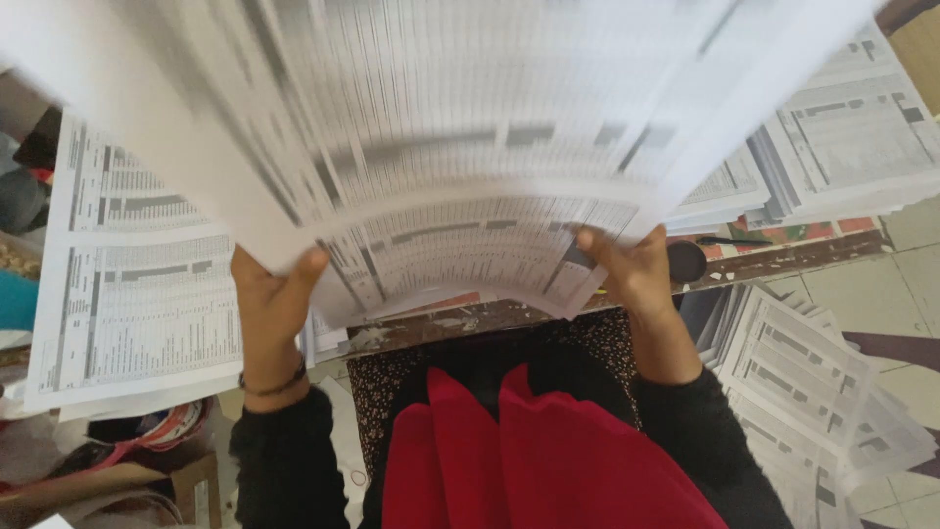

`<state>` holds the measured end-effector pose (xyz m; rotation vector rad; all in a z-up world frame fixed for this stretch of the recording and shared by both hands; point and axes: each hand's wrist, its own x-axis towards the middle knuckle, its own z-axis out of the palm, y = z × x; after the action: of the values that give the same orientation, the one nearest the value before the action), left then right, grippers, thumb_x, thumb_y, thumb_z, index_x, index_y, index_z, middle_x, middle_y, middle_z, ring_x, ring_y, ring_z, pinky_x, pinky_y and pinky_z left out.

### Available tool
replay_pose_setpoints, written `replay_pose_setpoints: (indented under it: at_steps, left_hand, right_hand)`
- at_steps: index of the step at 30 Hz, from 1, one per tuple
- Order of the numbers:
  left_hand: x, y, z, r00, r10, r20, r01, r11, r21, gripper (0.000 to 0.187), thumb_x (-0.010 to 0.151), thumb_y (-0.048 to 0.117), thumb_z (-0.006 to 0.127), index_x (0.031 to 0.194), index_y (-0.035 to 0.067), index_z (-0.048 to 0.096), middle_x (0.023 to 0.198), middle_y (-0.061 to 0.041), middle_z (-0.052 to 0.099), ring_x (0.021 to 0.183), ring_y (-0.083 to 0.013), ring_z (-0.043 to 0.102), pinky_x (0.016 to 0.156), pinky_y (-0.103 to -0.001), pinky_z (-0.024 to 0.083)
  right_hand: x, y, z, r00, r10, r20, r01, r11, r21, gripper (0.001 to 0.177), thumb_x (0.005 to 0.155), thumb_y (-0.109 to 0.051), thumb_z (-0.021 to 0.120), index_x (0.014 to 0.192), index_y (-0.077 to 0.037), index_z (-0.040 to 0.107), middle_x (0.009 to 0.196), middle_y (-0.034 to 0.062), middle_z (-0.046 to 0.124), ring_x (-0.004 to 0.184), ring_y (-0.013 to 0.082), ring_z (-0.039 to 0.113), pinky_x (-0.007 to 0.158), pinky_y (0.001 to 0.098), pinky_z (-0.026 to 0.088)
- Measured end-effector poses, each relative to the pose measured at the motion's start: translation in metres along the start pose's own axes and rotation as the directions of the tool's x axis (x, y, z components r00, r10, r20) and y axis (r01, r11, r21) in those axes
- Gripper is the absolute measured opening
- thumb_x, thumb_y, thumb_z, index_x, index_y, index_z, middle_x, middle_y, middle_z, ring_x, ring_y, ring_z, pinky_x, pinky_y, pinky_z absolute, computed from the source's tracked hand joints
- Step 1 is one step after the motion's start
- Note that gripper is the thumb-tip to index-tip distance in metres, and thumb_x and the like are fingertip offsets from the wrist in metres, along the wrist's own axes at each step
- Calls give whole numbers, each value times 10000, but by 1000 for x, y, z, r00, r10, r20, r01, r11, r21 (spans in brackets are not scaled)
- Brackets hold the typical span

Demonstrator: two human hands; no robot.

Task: The person sorts through a large stack of printed documents on a table. They repeatedly pick up sheets, flip through them, and place them into a separate pile on the right side of the workspace.

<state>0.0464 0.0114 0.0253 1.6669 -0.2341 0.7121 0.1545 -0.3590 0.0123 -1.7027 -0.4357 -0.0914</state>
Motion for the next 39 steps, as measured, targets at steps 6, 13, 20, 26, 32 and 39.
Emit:
replay_pose_setpoints:
  at_steps: [6,13,20,26,32,39]
  left_hand:
    - [33,-21,16,980,112,-162,-117,993,-20,351,980,10,759,1310,-60,660,1037,-165,714,850,-140,560,922,-440,576]
    - [15,-67,44,989,-2,-151,-1,1000,-21,384,908,78,852,1265,18,725,1084,-143,752,993,-144,558,939,-450,541]
    - [31,-37,50,981,-27,-192,33,999,26,359,1014,163,778,1334,22,701,1189,-155,732,1058,-149,525,1001,-492,514]
    - [17,-56,51,983,-161,-86,163,986,27,705,858,159,910,1436,-61,572,1286,-266,664,1143,-286,600,1047,-590,465]
    - [5,-63,67,744,-642,-183,661,669,339,828,983,638,689,1361,-95,612,1274,-354,647,1239,-528,593,1088,-668,362]
    - [22,-31,91,577,-800,-161,638,319,701,706,1054,661,646,1164,-37,641,1097,-176,662,1011,-338,608,835,-585,445]
  right_hand:
    - [29,-19,7,931,-189,-312,242,960,140,293,923,44,818,1168,1,662,955,67,696,830,104,622,798,292,534]
    - [34,20,12,946,-301,-119,306,952,22,447,860,3,849,1271,39,677,1186,180,699,1088,201,534,1048,515,478]
    - [32,-12,17,952,-207,-226,234,967,99,229,960,2,771,1182,-53,762,1035,75,743,988,105,539,931,374,530]
    - [35,59,12,989,-147,-9,147,988,48,476,823,16,838,1265,97,681,1134,344,697,1023,445,693,1031,581,480]
    - [10,131,11,992,126,3,-125,984,-126,304,1029,-222,712,1274,-42,736,1115,186,765,1064,267,702,961,524,533]
    - [-35,110,-69,990,127,60,-127,992,-1,252,1074,-281,608,1182,-59,654,1108,-71,619,1047,83,549,943,292,485]
